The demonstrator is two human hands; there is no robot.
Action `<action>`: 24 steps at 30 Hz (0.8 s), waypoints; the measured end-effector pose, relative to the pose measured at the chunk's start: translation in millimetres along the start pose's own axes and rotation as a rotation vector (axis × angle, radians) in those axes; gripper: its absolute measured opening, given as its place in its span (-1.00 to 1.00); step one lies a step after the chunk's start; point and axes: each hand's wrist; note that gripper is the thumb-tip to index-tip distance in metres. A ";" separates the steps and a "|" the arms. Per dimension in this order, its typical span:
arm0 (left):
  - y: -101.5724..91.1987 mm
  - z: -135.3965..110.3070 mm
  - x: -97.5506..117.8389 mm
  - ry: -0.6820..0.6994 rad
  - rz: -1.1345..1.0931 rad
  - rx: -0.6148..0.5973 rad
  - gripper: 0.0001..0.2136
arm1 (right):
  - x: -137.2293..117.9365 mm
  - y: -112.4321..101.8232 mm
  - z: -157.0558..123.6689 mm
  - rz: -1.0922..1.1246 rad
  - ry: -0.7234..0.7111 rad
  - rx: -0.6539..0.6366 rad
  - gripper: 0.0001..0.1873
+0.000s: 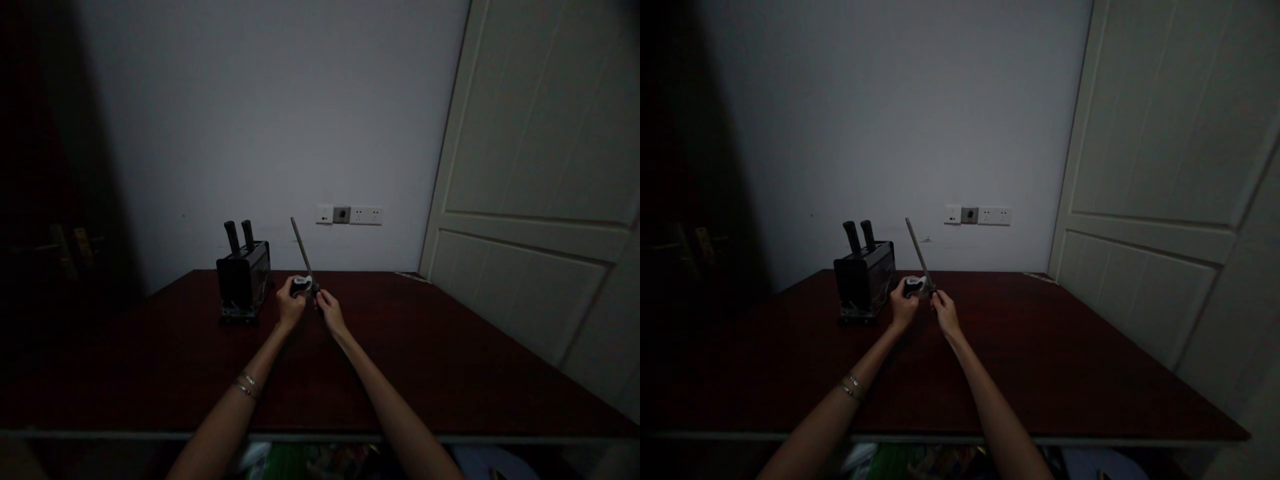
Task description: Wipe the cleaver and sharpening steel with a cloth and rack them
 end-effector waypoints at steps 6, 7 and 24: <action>2.8 2.9 -0.2 -0.065 0.016 0.087 -0.84 | -1.5 3.4 -0.7 0.018 0.020 -0.001 -0.69; 2.9 3.4 -0.4 -0.078 0.017 0.096 -0.84 | -1.6 4.0 -0.7 0.025 0.024 -0.002 -0.69; -0.1 7.6 -12.5 -0.080 0.091 0.115 -0.83 | -4.2 8.7 -3.0 0.063 0.051 -0.014 -0.68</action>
Point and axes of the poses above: each hand's wrist, its own z-axis towards the middle knuckle, its own y-axis out of the palm, x = y × z, and after that the axes turned 5 degrees about z, right-handed
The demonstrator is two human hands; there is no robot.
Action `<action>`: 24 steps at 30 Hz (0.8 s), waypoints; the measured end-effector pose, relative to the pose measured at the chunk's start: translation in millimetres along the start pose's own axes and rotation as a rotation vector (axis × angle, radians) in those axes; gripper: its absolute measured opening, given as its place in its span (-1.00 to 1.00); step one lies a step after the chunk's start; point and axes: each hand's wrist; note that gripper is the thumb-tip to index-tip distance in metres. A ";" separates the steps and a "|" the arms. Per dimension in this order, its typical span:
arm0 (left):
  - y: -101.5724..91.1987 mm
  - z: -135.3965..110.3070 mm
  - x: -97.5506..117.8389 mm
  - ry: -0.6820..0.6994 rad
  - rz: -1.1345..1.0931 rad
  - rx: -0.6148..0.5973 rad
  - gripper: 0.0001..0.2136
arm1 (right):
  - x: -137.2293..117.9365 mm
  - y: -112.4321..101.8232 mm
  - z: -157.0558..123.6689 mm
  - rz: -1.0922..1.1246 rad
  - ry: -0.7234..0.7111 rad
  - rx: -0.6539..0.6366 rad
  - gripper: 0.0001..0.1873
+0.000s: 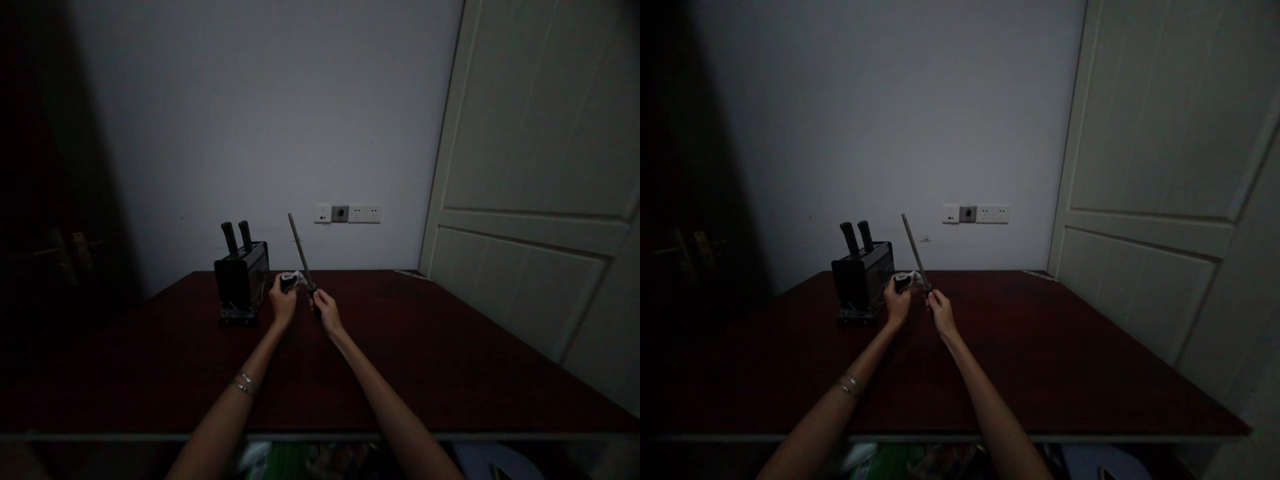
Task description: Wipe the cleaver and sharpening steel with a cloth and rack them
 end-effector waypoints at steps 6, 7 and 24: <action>0.8 -13.3 7.7 0.141 -0.031 -0.216 -0.82 | 3.8 -6.6 3.3 -0.062 -0.041 0.050 -0.72; 0.5 -14.3 7.6 0.152 -0.017 -0.226 -0.81 | 3.6 -7.8 3.6 -0.073 -0.048 0.057 -0.73; 2.5 -4.5 12.7 -0.022 -0.017 -0.034 -0.88 | -6.2 -3.9 -2.2 -0.108 -0.056 0.002 -0.69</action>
Point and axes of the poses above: each hand's wrist, its own z-axis towards the middle knuckle, its own y-axis out of the palm, x = y × z, and after that the axes turned 5 degrees about z, right-handed
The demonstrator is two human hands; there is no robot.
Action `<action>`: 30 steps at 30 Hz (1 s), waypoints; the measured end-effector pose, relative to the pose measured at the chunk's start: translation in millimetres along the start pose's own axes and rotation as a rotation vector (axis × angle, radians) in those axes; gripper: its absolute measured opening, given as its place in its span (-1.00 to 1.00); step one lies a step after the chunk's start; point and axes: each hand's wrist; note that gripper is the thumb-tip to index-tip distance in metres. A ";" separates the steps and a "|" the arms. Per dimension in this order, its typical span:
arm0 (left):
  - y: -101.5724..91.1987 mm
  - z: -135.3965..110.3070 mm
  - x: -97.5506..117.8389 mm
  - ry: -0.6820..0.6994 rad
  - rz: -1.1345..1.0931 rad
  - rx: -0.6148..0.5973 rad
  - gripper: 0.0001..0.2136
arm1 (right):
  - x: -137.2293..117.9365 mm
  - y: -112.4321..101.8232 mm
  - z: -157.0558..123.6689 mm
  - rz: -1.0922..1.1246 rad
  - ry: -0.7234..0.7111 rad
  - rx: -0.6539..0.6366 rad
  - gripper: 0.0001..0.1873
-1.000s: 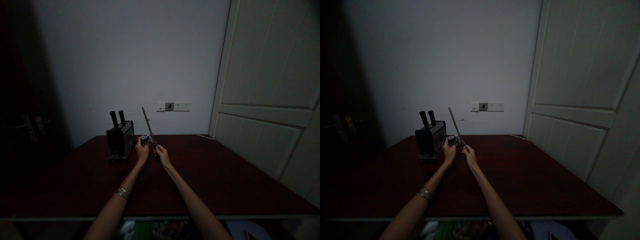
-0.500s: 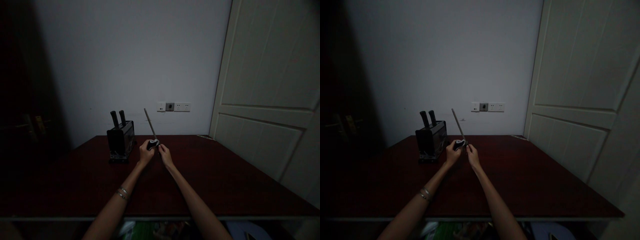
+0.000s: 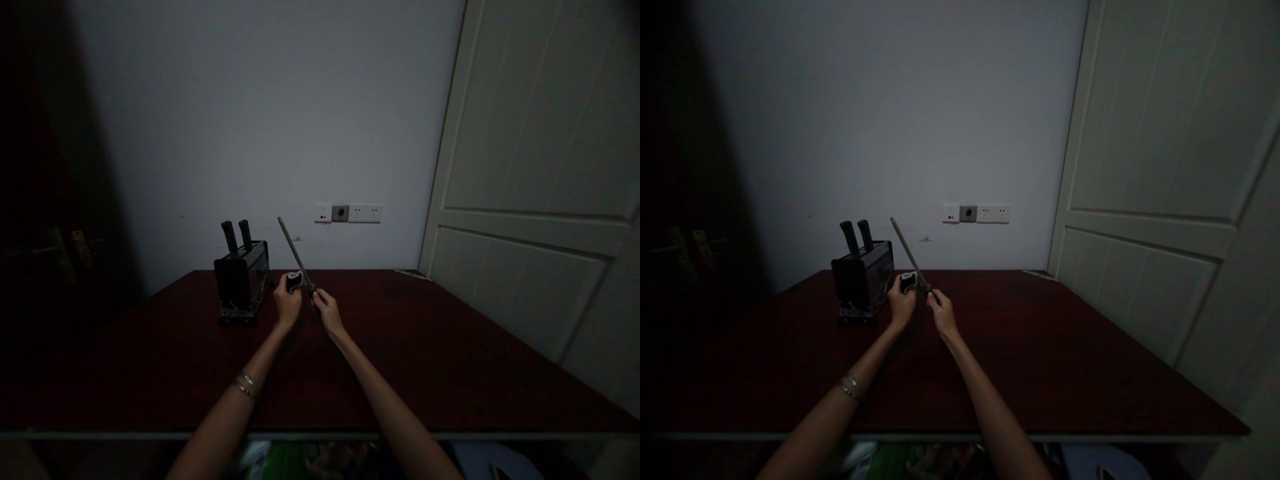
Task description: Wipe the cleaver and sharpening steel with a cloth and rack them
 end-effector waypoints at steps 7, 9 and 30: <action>-3.2 5.7 -10.7 -0.032 0.039 0.045 -0.81 | -1.2 1.5 -0.4 0.052 0.015 -0.007 -0.69; -4.1 3.7 -8.5 0.041 0.003 -0.012 -0.80 | -0.2 0.2 0.5 0.050 0.010 0.011 -0.69; 0.1 -11.6 -7.4 0.584 0.075 -0.240 -0.64 | 8.3 -12.9 8.3 0.010 -0.059 0.128 -0.81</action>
Point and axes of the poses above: each hand's wrist, its own z-axis towards the middle knuckle, its own y-axis out of the palm, x = y × z, and after that the axes turned 5 degrees about z, right-handed
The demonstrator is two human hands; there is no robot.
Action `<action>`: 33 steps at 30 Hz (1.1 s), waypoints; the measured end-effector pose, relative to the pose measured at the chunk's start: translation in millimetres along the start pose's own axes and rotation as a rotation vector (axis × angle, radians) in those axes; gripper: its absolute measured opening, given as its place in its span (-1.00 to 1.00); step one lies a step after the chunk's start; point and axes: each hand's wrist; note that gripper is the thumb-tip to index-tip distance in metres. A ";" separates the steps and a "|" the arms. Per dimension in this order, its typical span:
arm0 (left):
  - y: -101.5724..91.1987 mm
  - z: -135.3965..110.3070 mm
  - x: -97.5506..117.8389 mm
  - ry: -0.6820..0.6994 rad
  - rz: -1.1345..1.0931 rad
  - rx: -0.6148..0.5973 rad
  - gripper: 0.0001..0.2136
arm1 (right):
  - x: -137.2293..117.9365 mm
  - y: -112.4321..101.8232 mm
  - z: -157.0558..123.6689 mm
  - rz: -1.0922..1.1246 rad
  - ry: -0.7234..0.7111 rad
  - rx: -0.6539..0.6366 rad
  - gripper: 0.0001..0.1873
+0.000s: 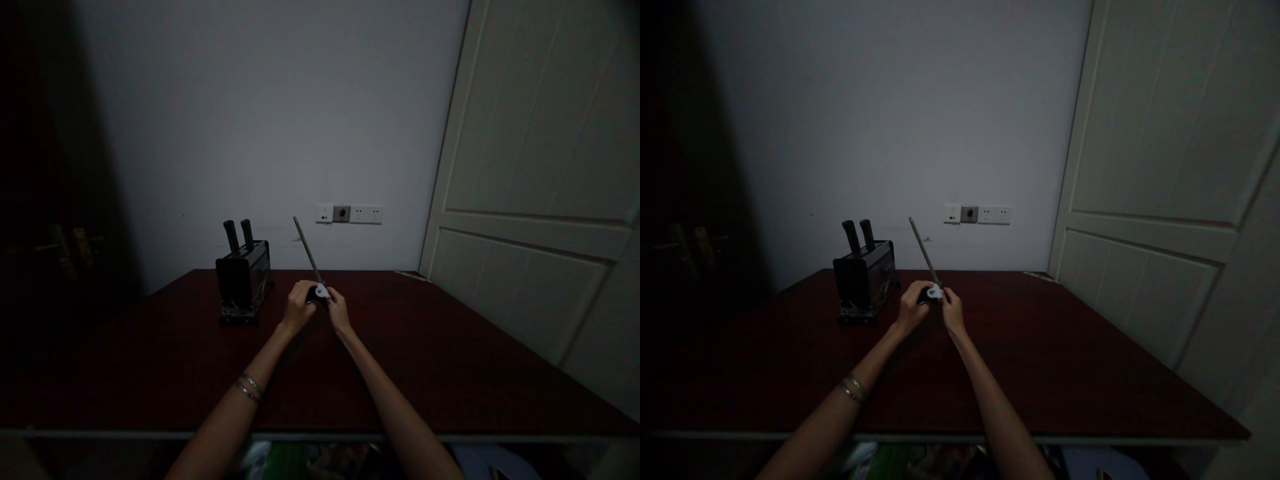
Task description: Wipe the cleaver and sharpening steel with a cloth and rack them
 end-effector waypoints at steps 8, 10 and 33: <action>0.3 -0.1 2.9 -0.059 0.009 0.046 -0.57 | 1.1 3.5 0.5 0.035 0.016 0.012 -0.79; 1.8 -1.6 1.0 -0.072 -0.002 0.014 -0.57 | 0.1 4.3 -0.3 0.046 0.017 0.005 -0.79; 0.0 -3.1 3.9 0.041 -0.111 -0.081 -0.59 | -5.9 0.4 4.7 0.198 0.106 0.081 -0.70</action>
Point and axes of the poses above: each hand's wrist, its own z-axis towards the middle knuckle, its own y-axis out of the palm, x = y × z, and after that the axes turned 5 degrees about z, right-handed
